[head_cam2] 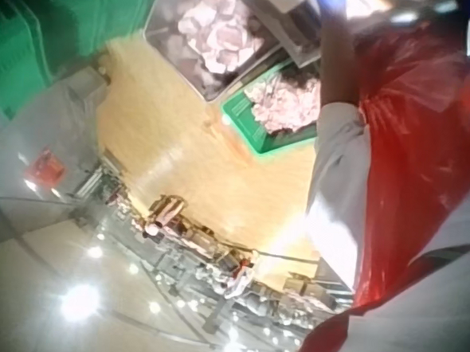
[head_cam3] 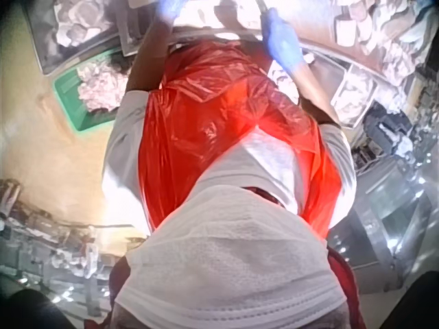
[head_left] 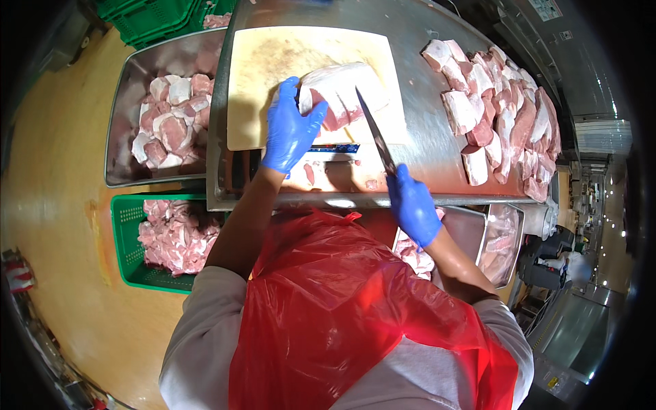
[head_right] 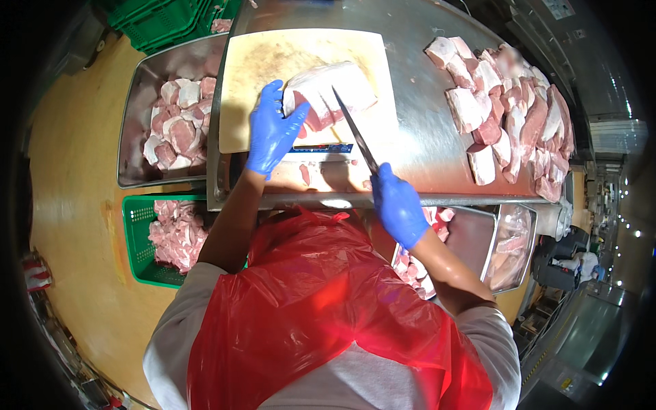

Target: The person cuts large pieces of raw meat into smaller chunks using a knife on a cutting board. The cut pieces are placed into a green basket and a metal tray. The person wears blue gloves and a red apron while working at a stainless steel table.

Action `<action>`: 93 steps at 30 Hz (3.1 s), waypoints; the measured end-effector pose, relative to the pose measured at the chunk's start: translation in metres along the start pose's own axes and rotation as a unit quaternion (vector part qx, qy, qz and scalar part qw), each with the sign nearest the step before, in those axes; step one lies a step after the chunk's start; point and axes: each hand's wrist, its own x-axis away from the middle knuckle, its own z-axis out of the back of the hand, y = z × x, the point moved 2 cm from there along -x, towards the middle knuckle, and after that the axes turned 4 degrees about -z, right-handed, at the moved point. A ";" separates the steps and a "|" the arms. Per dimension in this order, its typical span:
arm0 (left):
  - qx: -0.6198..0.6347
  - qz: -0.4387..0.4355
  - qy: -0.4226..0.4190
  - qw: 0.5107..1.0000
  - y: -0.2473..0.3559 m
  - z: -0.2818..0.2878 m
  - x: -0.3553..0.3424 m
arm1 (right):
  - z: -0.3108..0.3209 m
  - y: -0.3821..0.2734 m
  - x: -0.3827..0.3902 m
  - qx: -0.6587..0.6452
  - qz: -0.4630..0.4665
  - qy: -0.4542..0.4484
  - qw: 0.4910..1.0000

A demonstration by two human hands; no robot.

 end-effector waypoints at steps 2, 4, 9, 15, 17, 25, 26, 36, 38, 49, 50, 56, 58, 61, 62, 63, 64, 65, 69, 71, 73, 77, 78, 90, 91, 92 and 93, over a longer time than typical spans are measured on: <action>-0.045 -0.013 -0.010 0.999 0.017 -0.003 -0.004 | -0.008 -0.025 -0.030 -0.030 0.011 0.001 0.999; 0.040 0.087 0.003 0.995 -0.018 -0.002 -0.004 | -0.022 -0.048 -0.063 -0.058 0.033 0.021 0.997; -0.053 0.039 0.000 0.998 0.008 0.013 -0.005 | -0.046 -0.078 -0.138 -0.016 0.038 0.047 0.998; 0.007 0.134 -0.029 0.991 0.010 0.024 -0.007 | -0.051 -0.078 -0.096 0.098 -0.006 -0.049 0.994; 0.035 0.101 -0.012 0.994 0.008 0.030 -0.006 | -0.049 -0.059 -0.061 0.108 -0.014 -0.093 0.990; -0.048 0.078 -0.060 0.994 -0.024 0.051 -0.011 | 0.002 -0.062 -0.011 0.091 -0.050 -0.166 0.981; -0.047 0.068 -0.066 0.994 -0.023 0.048 -0.012 | -0.005 -0.067 -0.021 0.069 -0.028 -0.128 0.989; -0.157 -0.182 -0.100 0.965 -0.041 0.046 -0.023 | -0.053 -0.098 -0.153 0.069 0.029 -0.109 0.991; -0.236 -0.329 -0.114 0.907 -0.042 0.054 -0.031 | -0.058 -0.088 -0.124 0.102 0.008 -0.147 0.984; -0.260 0.209 -0.261 0.906 -0.048 0.299 0.065 | 0.013 0.009 0.011 -0.009 -0.103 -0.012 0.995; -0.418 0.123 -0.241 0.867 -0.060 0.310 0.075 | 0.015 0.020 0.004 -0.081 -0.136 0.016 0.987; -0.113 0.010 -0.165 0.980 -0.004 0.160 -0.027 | 0.004 0.045 -0.066 -0.328 -0.182 0.159 0.913; -0.006 -0.051 -0.215 0.975 -0.036 0.100 -0.060 | -0.009 0.040 -0.091 -0.440 -0.171 0.170 0.865; 0.103 -0.053 -0.255 0.960 -0.030 0.023 -0.073 | -0.030 0.033 -0.112 -0.498 -0.179 0.134 0.838; 0.075 -0.054 -0.271 0.958 -0.030 0.004 -0.077 | -0.041 0.039 -0.117 -0.462 -0.190 0.158 0.852; 0.043 -0.053 -0.285 0.956 -0.034 -0.011 -0.078 | -0.047 0.033 -0.122 -0.445 -0.173 0.184 0.859; 0.011 -0.052 -0.297 0.953 -0.038 -0.020 -0.078 | -0.051 0.027 -0.127 -0.428 -0.156 0.209 0.865; -0.011 -0.071 -0.290 0.954 -0.030 -0.026 -0.078 | -0.052 0.028 -0.134 -0.397 -0.166 0.222 0.875; -0.101 -0.481 -0.179 0.852 -0.028 -0.005 -0.067 | -0.034 0.033 -0.172 -0.416 -0.131 0.216 0.874; -0.073 -0.221 -0.187 0.954 -0.045 0.010 -0.042 | -0.012 0.033 -0.175 -0.339 -0.085 0.215 0.912; -0.059 -0.070 -0.175 0.980 -0.031 0.028 -0.014 | 0.015 0.016 -0.155 -0.258 -0.063 0.214 0.940; -0.094 -0.125 -0.127 0.979 0.008 0.022 0.019 | -0.007 -0.017 -0.107 -0.164 -0.048 0.105 0.980; -0.108 -0.172 -0.114 0.972 0.014 0.016 0.022 | -0.024 -0.023 -0.100 -0.088 -0.009 0.110 0.990; -0.180 -0.093 -0.023 0.979 -0.016 0.016 0.021 | -0.051 -0.020 -0.070 0.084 0.000 -0.068 0.994; -0.189 -0.055 -0.038 0.980 -0.018 0.022 0.019 | -0.044 -0.002 -0.053 0.104 -0.030 -0.111 0.988; -0.197 -0.018 -0.052 0.979 -0.017 0.030 0.017 | -0.036 0.019 -0.031 0.126 -0.026 -0.147 0.981; -0.221 -0.009 -0.072 0.973 -0.012 0.036 0.012 | -0.026 0.035 -0.014 0.147 -0.022 -0.183 0.972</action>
